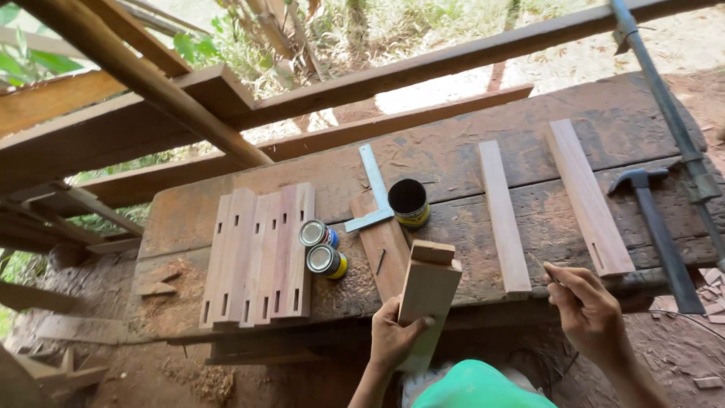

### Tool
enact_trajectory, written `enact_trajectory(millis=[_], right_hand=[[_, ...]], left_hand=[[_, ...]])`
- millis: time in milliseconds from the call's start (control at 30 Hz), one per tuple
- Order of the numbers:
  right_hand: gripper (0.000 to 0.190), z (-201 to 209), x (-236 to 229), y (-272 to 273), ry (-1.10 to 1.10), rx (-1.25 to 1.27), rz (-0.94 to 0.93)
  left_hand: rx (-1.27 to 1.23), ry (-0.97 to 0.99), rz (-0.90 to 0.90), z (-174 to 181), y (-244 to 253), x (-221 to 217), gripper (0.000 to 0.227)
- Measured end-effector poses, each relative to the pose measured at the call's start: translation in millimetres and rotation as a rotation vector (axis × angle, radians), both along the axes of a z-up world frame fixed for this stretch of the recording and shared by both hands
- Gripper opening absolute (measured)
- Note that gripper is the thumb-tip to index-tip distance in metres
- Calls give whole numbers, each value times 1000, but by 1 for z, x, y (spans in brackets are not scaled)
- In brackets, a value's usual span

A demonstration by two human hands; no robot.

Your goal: The person applies glue to the ends of wooden planks and joins them to form a rectangular frame. They then use a hammer and a metal bar to press the joints together. The person works at a wooden workbench in a workshop setting.

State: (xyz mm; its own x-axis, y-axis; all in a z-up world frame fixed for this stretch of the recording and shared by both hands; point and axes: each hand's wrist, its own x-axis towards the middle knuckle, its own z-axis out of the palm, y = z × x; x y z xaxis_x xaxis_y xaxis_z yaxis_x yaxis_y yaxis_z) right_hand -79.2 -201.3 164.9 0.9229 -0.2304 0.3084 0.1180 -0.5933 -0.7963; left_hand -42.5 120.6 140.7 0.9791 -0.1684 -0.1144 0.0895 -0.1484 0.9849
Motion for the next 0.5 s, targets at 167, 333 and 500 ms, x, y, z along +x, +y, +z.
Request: enact_trajectory(millis=[167,333,500], right_hand=[[23,-5,15,33,103,44,119],[32,-123,21,74,562,-198,274],[34,-194,21,138,483,-314,394]], left_hand=[[-52,-179,303,-37,26,-17,18],[-49,-130,747,-43,93,-57,25],[109,-163,975,-33,151,-104,25]])
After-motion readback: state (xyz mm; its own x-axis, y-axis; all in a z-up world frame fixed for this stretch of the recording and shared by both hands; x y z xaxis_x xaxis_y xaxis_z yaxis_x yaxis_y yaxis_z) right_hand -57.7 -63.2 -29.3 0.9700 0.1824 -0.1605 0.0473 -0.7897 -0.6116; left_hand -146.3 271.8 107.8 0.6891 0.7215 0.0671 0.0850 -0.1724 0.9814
